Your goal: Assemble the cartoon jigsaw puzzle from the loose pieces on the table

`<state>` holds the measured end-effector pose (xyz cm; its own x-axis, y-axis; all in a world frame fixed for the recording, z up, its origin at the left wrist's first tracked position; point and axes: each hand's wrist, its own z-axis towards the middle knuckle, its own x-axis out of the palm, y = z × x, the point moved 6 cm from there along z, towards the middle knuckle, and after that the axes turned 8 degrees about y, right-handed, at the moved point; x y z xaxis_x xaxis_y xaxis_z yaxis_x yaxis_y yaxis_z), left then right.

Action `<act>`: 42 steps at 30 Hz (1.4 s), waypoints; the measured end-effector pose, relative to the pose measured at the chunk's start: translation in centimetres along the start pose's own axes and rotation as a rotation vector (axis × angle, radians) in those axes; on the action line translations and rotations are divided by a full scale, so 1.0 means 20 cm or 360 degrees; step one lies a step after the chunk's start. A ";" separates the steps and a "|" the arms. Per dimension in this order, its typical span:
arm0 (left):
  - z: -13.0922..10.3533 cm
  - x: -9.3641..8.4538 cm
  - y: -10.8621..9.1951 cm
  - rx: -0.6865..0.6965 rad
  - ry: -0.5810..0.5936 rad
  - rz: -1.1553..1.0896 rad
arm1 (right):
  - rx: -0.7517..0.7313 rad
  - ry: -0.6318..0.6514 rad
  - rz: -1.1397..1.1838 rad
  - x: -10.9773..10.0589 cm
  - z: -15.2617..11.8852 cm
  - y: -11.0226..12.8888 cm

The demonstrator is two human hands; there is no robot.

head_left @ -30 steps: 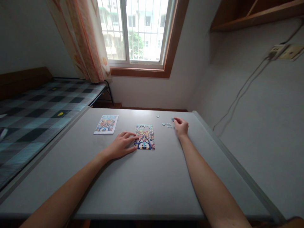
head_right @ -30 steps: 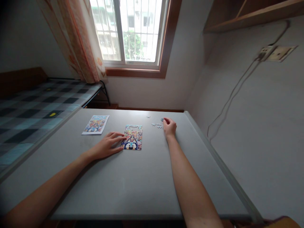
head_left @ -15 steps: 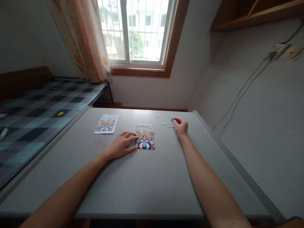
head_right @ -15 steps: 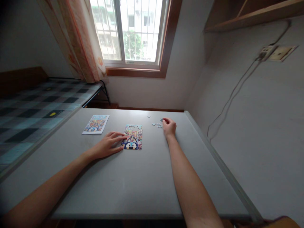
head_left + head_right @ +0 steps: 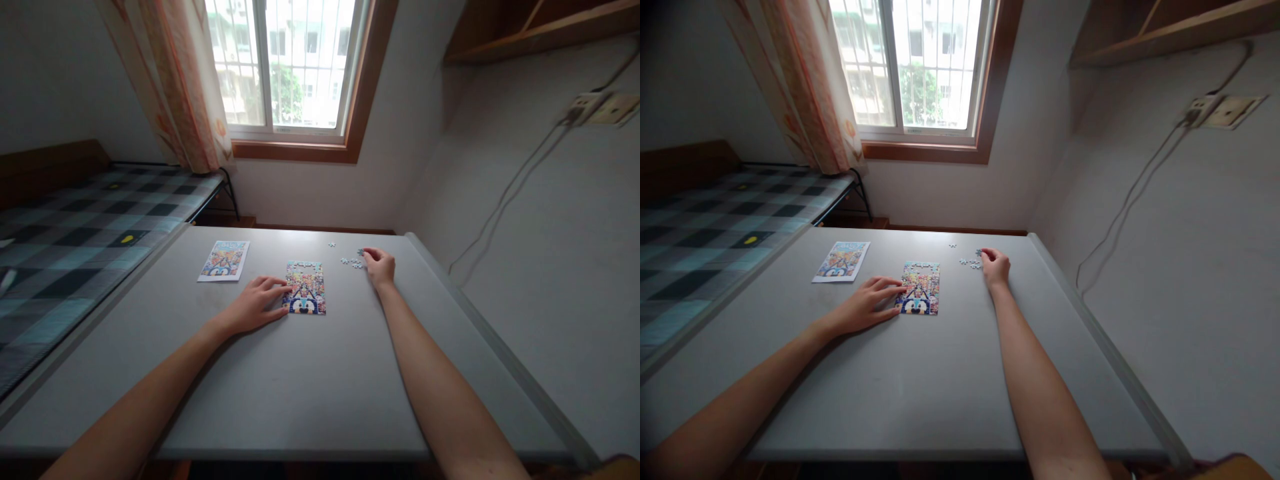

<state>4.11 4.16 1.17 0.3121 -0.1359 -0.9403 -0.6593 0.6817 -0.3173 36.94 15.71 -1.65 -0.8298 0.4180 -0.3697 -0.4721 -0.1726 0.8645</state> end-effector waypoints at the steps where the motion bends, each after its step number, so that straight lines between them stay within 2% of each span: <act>1: 0.00 0.00 0.00 0.0001 -0.0002 0.0001 | -0.0001 0.0003 -0.0001 0.00 0.00 0.00; 42: 0.00 0.00 0.00 -0.0002 -0.0016 0.0001 | -0.0008 0.0018 -0.0065 0.00 -0.01 0.02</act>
<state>4.10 4.13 1.17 0.3184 -0.1285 -0.9392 -0.6605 0.6806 -0.3170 36.71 15.52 -1.33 -0.8131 0.4145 -0.4088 -0.5073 -0.1599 0.8468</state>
